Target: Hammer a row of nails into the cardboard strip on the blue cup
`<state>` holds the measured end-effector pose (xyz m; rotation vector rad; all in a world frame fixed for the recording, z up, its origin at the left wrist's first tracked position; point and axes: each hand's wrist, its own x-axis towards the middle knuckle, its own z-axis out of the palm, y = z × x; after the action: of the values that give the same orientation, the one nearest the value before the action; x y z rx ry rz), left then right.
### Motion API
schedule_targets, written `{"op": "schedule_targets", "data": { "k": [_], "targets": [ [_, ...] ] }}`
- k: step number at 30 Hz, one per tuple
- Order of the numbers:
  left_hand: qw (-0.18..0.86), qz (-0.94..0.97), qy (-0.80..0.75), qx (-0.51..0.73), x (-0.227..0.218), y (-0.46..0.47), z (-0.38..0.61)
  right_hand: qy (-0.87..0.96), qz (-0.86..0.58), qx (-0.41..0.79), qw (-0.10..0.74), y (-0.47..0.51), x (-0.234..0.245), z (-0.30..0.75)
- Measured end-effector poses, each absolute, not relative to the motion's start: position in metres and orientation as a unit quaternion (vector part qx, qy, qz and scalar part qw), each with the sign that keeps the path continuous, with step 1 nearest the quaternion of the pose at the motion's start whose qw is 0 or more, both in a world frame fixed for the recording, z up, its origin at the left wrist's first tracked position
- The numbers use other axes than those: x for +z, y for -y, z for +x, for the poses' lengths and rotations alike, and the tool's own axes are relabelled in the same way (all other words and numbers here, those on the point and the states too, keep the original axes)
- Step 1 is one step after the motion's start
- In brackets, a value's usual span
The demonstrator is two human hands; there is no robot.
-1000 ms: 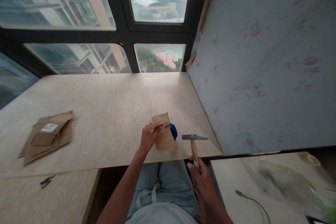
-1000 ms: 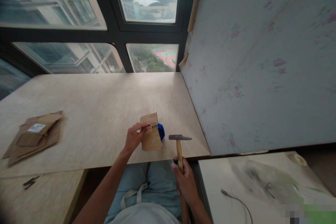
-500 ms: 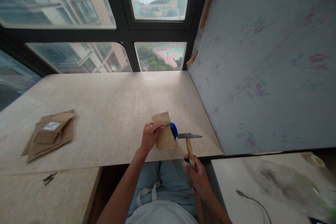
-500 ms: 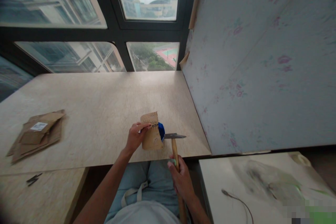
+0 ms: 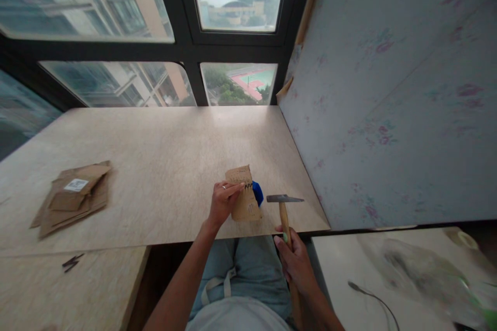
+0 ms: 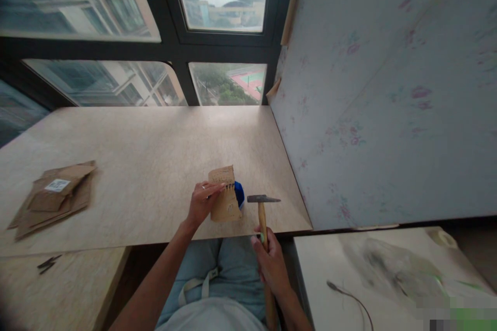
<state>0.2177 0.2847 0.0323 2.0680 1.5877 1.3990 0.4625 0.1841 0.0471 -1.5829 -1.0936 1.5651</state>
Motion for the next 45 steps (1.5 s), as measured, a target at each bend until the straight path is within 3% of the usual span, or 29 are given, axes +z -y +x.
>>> {"op": "schedule_targets", "data": {
  "k": [17,33,45],
  "targets": [
    [0.080,0.688,-0.543,0.474,0.033,-0.283,0.220,0.443,-0.571,0.607,0.330,-0.191,0.052,0.449],
    [0.116,0.641,-0.601,0.462,0.030,-0.283,0.225,0.543,-0.522,0.593,0.284,-0.222,0.082,0.444],
    [0.122,0.647,-0.606,0.447,0.032,-0.284,0.224,0.700,-0.482,0.472,0.237,-0.249,0.119,0.441]
  ]
}}
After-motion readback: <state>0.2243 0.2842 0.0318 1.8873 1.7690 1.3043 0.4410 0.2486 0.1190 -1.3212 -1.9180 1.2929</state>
